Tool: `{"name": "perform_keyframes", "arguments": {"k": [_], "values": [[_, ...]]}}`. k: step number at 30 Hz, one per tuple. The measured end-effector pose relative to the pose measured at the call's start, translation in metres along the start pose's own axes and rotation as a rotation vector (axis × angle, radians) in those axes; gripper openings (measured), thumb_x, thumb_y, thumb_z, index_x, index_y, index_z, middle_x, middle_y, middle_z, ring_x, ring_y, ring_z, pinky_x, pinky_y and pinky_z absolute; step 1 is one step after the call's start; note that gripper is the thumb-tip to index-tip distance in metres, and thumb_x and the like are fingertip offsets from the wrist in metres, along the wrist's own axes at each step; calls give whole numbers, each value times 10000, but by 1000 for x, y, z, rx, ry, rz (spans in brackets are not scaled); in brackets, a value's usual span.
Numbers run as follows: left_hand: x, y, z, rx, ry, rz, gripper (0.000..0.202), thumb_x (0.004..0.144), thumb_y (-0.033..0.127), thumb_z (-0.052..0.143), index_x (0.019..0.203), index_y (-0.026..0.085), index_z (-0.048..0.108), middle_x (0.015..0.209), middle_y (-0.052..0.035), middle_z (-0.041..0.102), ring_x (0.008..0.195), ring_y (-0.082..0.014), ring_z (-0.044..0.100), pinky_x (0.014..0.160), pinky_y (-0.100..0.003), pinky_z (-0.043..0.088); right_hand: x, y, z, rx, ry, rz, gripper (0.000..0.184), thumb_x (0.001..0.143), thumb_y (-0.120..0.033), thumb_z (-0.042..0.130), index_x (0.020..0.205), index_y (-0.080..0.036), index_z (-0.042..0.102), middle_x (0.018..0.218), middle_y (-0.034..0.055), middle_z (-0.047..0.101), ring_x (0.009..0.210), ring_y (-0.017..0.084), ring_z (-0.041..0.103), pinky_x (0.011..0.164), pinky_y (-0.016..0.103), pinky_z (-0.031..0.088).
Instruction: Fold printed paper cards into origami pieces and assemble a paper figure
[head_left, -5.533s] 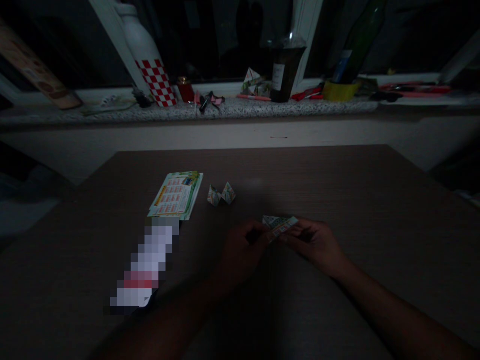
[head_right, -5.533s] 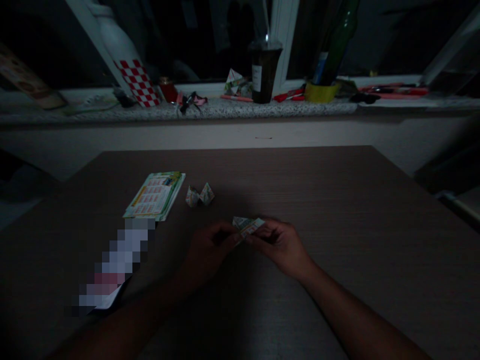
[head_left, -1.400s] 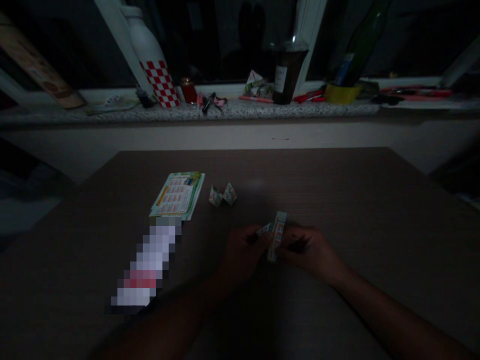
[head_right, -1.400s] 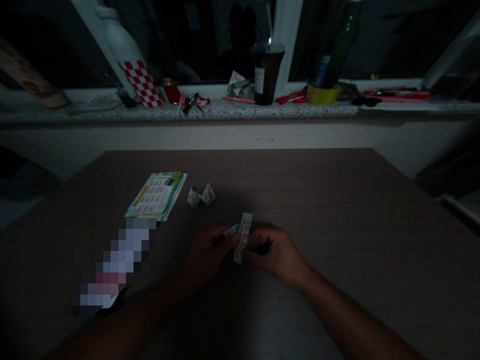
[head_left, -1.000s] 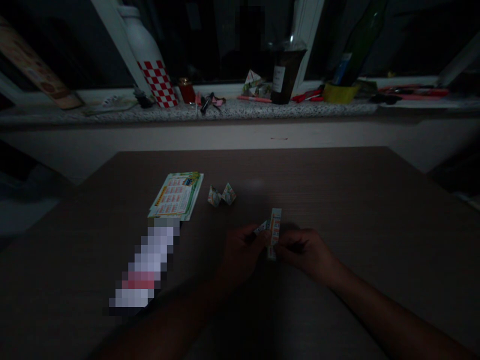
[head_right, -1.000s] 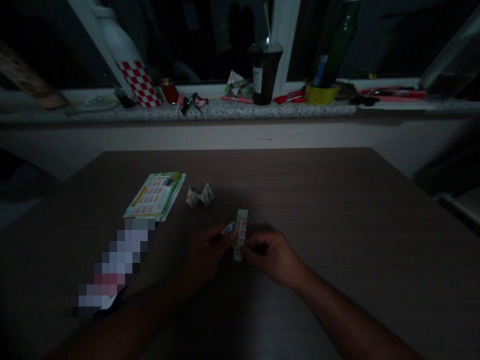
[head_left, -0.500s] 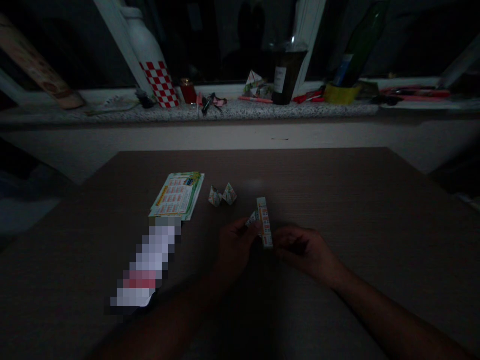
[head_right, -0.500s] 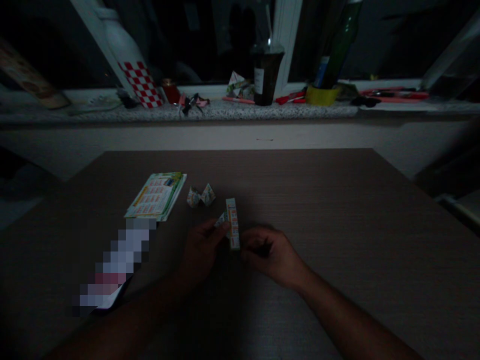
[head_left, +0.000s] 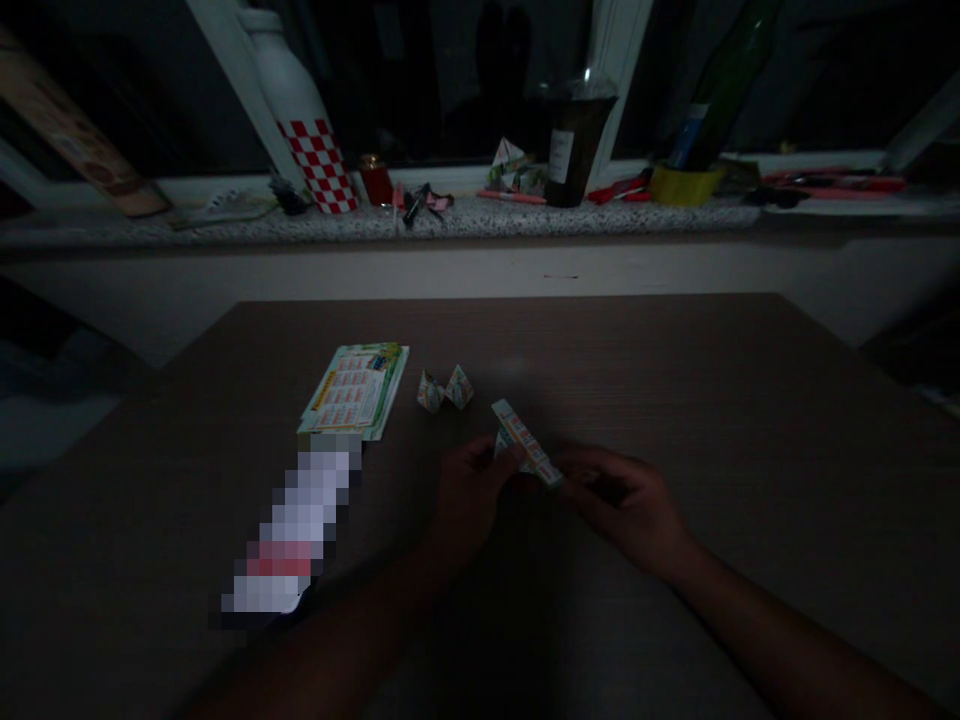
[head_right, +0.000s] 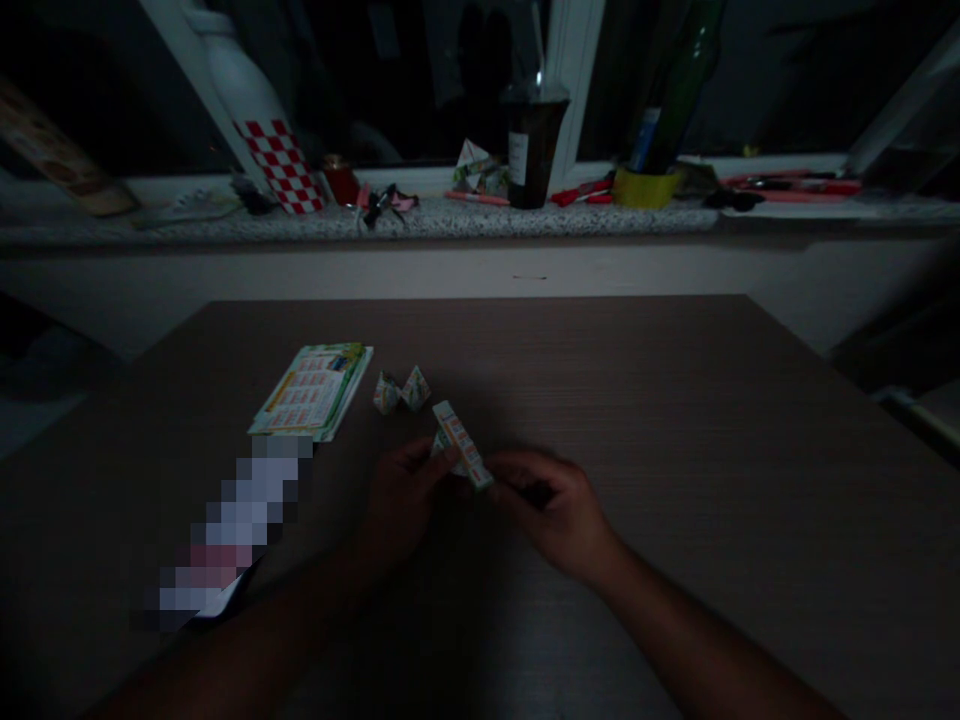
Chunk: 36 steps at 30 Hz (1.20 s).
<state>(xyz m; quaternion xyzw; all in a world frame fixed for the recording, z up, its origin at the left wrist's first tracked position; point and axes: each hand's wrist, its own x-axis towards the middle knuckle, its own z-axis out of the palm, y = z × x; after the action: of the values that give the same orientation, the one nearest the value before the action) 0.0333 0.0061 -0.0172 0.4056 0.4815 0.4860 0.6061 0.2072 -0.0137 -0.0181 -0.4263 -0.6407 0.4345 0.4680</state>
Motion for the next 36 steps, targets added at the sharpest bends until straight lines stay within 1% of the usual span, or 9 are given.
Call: {"name": "perform_keyframes", "arguments": {"k": [2,5,9,12,17,23,29,32,36], "values": [[0,-1,0,0,-33,1,246,701,360,718,676,127,643,565,10,620,477,-108,545,481,-209,415,1,-1,-1,64,44,45,149,798,-279,667,918,-200,705,771,37,713,661,152,634,597,255,509],[0,0,-1,35,-93,-8,260,729,355,689,625,125,629,505,11,595,436,-98,518,456,-206,385,3,-1,-3,117,103,105,202,777,-347,689,895,-185,716,660,23,675,579,140,591,527,244,468],[2,-2,-4,-8,-208,-36,363,793,430,609,602,123,639,495,-14,604,431,-113,534,458,-223,394,4,1,-6,176,124,161,248,756,-393,708,872,-174,721,605,17,650,549,134,565,515,248,441],[4,-5,-6,-75,-256,-60,426,814,491,564,616,123,649,521,-30,622,437,-124,549,450,-231,400,4,4,-6,223,135,187,228,756,-382,714,867,-183,722,596,10,648,547,129,562,519,243,429],[7,-6,-6,-97,-241,-101,503,800,558,540,607,108,653,510,-53,629,423,-143,558,431,-247,416,4,12,-7,261,118,179,195,791,-366,685,878,-195,721,624,11,655,574,132,568,546,255,419],[7,-8,-8,-99,-282,-80,513,844,532,504,605,108,667,486,-47,623,426,-136,561,447,-238,416,2,13,-8,277,108,162,165,803,-346,673,871,-201,713,617,7,653,573,131,573,552,254,427],[6,-10,-9,-63,-268,-56,417,823,459,570,603,119,668,497,-35,625,425,-125,545,434,-226,401,3,7,-7,223,114,106,132,760,-293,708,851,-198,720,591,0,647,532,119,564,505,231,429],[5,-10,-7,-37,-242,-72,363,789,430,616,600,124,666,507,-23,626,429,-119,548,444,-222,407,2,7,-5,190,127,78,91,734,-245,723,814,-203,719,624,1,664,547,114,573,508,217,444],[5,-10,-6,-54,-199,-85,299,749,409,648,657,126,671,553,-18,637,436,-117,548,437,-220,409,0,9,-5,127,87,56,90,749,-247,706,825,-200,711,676,16,689,590,128,606,537,223,478]]}}
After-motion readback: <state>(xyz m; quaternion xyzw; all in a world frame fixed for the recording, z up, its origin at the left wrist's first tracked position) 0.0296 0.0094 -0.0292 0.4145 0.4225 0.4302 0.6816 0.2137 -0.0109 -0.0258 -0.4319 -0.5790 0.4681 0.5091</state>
